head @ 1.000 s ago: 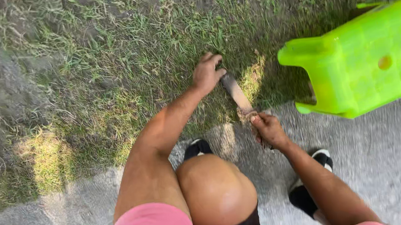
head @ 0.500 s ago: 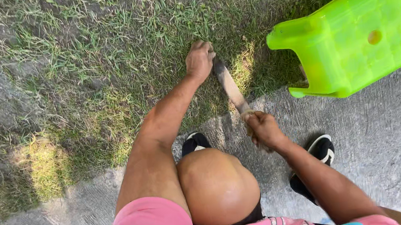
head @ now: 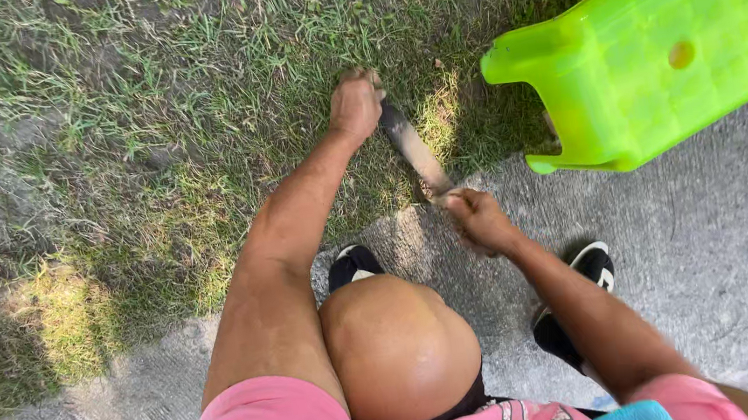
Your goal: The person weeds a patch of lawn by hand using a knife to loosen the soil and pull out grass clumps.
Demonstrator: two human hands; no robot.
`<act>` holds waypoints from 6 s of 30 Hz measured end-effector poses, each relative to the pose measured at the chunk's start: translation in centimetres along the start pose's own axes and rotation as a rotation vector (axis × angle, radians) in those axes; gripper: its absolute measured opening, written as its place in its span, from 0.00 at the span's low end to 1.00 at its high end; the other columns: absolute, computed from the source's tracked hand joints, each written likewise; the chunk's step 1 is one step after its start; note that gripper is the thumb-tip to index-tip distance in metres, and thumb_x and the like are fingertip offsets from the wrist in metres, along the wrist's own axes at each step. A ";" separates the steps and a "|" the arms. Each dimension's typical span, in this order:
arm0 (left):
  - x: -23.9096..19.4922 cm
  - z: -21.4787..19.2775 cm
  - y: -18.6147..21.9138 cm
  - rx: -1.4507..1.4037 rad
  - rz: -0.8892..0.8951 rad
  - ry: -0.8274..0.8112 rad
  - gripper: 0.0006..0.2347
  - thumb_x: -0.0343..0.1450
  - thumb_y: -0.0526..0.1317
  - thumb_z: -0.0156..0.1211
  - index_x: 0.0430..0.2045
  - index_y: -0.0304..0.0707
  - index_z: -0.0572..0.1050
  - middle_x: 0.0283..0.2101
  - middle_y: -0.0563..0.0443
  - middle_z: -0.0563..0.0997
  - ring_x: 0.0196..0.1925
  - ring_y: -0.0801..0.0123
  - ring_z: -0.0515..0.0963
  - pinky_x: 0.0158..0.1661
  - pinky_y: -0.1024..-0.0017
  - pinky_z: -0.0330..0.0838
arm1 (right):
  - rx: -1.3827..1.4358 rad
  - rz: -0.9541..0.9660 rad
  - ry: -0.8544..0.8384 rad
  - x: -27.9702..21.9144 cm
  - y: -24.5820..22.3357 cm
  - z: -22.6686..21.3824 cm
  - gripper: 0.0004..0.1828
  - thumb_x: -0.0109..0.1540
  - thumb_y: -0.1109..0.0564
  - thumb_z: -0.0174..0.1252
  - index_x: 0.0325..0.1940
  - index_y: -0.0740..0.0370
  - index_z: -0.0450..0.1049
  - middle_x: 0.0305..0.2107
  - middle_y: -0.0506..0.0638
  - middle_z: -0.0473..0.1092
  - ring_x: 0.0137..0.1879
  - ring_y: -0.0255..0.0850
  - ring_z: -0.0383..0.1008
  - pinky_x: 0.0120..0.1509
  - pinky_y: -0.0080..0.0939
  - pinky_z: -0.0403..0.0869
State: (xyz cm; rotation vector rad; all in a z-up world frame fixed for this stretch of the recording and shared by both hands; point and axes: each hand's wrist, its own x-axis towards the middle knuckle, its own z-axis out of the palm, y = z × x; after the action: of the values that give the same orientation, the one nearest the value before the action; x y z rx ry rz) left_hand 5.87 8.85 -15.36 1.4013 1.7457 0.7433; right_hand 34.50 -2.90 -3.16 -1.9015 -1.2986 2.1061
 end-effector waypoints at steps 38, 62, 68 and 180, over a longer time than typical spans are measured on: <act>-0.5 0.1 1.6 0.190 -0.011 -0.003 0.08 0.72 0.33 0.58 0.40 0.26 0.78 0.40 0.38 0.79 0.35 0.61 0.80 0.38 0.63 0.80 | 0.051 0.047 0.024 2.0 -5.2 -0.4 0.18 0.65 0.44 0.58 0.43 0.64 0.77 0.16 0.43 0.66 0.16 0.33 0.62 0.16 0.39 0.64; -0.8 -0.4 1.5 0.043 -0.112 0.055 0.04 0.71 0.32 0.59 0.35 0.28 0.77 0.33 0.42 0.82 0.30 0.64 0.83 0.32 0.66 0.81 | -0.334 -0.094 0.170 0.9 -3.4 1.0 0.22 0.69 0.43 0.53 0.46 0.67 0.75 0.20 0.60 0.72 0.23 0.47 0.72 0.32 0.58 0.73; -2.5 -4.2 4.7 -0.029 -0.369 -0.005 0.04 0.74 0.35 0.57 0.37 0.36 0.78 0.33 0.45 0.82 0.26 0.62 0.81 0.26 0.64 0.75 | -0.747 -0.147 0.255 -0.5 -7.8 -0.4 0.22 0.70 0.44 0.51 0.46 0.68 0.74 0.23 0.63 0.74 0.29 0.58 0.77 0.36 0.62 0.76; 9.6 -5.5 -5.7 -0.130 -0.355 0.204 0.20 0.74 0.36 0.58 0.62 0.30 0.67 0.56 0.36 0.79 0.59 0.54 0.80 0.62 0.64 0.74 | 0.122 0.107 -0.084 5.5 -12.8 3.0 0.15 0.68 0.46 0.50 0.39 0.58 0.72 0.17 0.51 0.69 0.16 0.37 0.65 0.20 0.38 0.66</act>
State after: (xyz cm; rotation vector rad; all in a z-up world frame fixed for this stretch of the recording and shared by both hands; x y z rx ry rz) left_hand -2.81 17.01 -18.93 0.9196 1.9951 0.8062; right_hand 24.29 6.67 -0.54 -1.8919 -1.0759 2.2821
